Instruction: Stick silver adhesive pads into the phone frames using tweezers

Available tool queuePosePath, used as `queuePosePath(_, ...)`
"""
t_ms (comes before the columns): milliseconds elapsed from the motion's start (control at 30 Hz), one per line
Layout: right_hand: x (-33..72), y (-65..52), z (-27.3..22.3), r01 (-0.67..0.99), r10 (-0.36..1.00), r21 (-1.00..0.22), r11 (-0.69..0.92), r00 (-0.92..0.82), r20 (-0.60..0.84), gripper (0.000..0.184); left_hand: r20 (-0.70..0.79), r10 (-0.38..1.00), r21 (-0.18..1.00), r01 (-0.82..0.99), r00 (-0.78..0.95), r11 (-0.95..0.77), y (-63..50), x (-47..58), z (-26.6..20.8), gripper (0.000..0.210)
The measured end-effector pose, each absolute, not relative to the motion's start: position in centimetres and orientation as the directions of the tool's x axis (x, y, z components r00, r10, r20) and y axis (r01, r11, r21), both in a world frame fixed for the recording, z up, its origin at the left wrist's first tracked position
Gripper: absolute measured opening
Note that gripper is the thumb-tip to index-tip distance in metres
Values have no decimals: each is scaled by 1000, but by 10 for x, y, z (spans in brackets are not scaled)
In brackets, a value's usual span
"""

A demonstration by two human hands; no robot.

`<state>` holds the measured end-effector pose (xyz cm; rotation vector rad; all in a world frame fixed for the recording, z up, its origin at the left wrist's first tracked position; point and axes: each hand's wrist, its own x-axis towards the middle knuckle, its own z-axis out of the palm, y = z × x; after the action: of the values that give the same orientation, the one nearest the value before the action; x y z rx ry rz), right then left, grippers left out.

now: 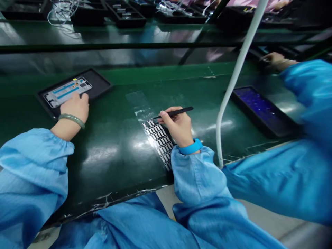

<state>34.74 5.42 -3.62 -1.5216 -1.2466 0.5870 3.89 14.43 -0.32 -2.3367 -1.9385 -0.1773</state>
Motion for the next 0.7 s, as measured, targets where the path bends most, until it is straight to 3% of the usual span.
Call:
queuePosePath(100, 345, 54, -35, 457, 917, -885, 82, 314, 248, 27, 248, 965, 45, 994, 82, -96, 172, 15, -10, 58)
queuePosePath(233, 342, 52, -36, 511, 923, -856, 78, 288, 256, 28, 284, 959, 126, 990, 18, -56, 189, -7, -27, 60)
queuePosePath(467, 348, 57, -42, 516, 926, -854, 70, 285, 249, 27, 163, 987, 207, 978, -5, -29, 219, -48, -50, 63)
queuePosePath(600, 351, 61, -44, 372, 918, -927, 46, 350, 186, 27, 160, 987, 268, 962, 13, -57, 230, -65, -40, 64)
queuePosePath(700, 353, 66, -48, 226, 908, -973, 53, 395, 141, 28, 171, 985, 324, 942, 31, -86, 234, -71, -32, 53)
